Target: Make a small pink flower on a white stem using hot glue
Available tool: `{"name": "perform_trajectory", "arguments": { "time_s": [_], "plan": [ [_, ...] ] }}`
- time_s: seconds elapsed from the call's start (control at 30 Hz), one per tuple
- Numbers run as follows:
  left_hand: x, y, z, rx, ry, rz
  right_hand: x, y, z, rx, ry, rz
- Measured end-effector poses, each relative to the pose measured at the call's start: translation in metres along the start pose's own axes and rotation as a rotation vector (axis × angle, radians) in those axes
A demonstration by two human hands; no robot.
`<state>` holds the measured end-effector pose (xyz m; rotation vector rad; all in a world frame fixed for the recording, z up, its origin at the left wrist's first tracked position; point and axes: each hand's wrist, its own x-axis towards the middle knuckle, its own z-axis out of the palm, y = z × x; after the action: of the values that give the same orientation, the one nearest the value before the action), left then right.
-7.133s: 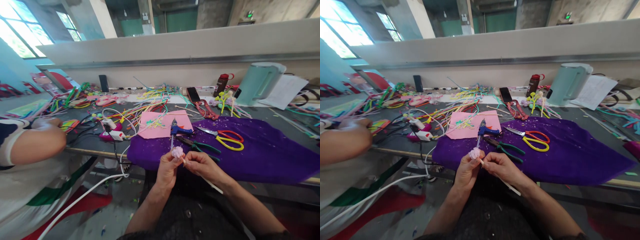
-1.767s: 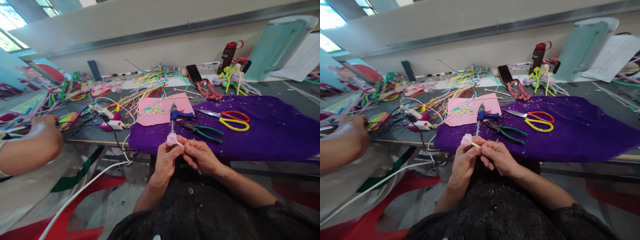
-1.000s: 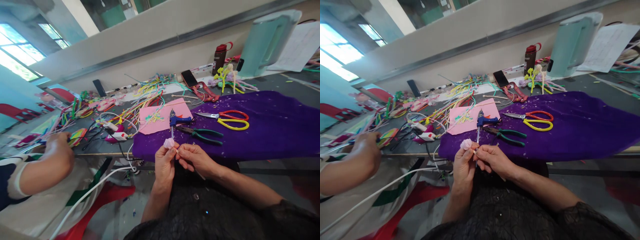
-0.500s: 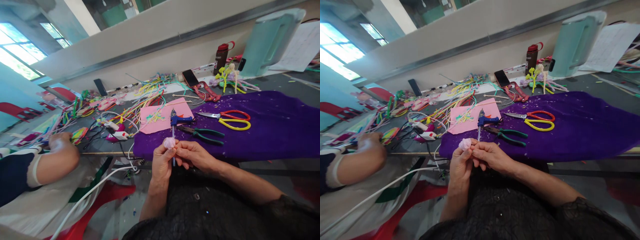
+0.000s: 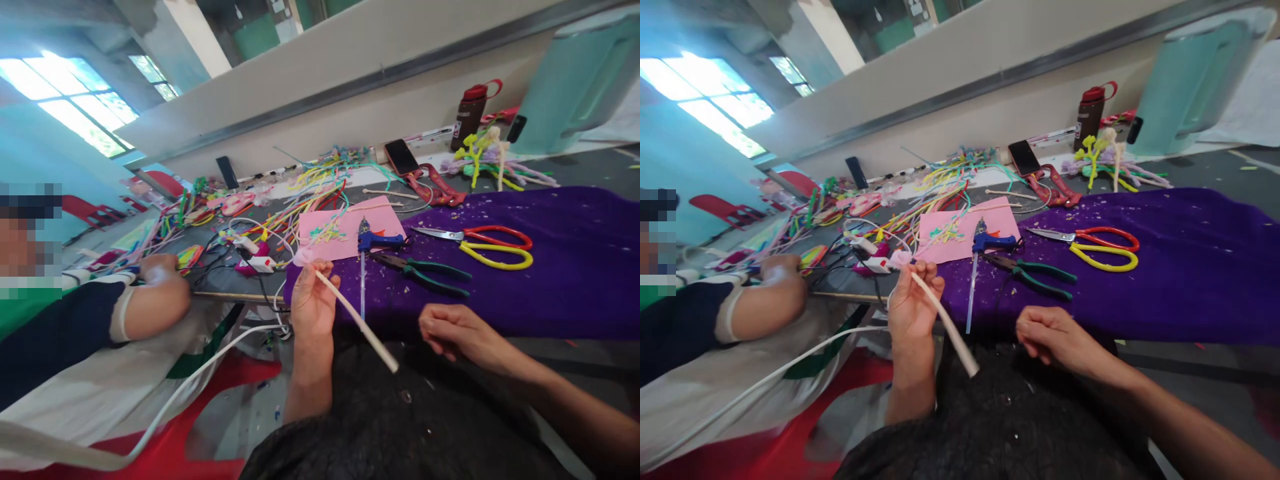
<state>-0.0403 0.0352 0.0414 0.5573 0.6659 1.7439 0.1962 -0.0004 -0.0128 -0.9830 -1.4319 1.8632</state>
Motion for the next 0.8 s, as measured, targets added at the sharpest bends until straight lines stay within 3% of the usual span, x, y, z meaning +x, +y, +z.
{"name": "perform_trajectory", "arguments": {
  "time_s": [0.07,0.17,0.3,0.4,0.53,0.8],
  "plan": [
    [-0.003,-0.005,0.004,0.003,-0.014,-0.025,-0.007,-0.001,-0.014,-0.024,0.083,0.022],
    [-0.010,-0.018,0.013,0.051,-0.038,-0.088,-0.005,-0.015,-0.015,-0.125,0.126,-0.090],
    [-0.019,-0.031,0.021,0.157,-0.095,-0.141,0.018,-0.043,0.012,-0.185,0.147,-0.363],
    [-0.022,-0.034,0.021,0.206,-0.113,-0.110,0.038,-0.053,0.032,-0.147,0.068,-0.422],
    [-0.026,-0.037,0.017,0.244,-0.133,-0.111,0.050,-0.049,0.042,-0.030,0.015,-0.355],
    [-0.033,-0.040,0.016,0.341,-0.264,-0.203,0.046,-0.036,0.034,0.214,-0.041,-0.289]
  ]
}}
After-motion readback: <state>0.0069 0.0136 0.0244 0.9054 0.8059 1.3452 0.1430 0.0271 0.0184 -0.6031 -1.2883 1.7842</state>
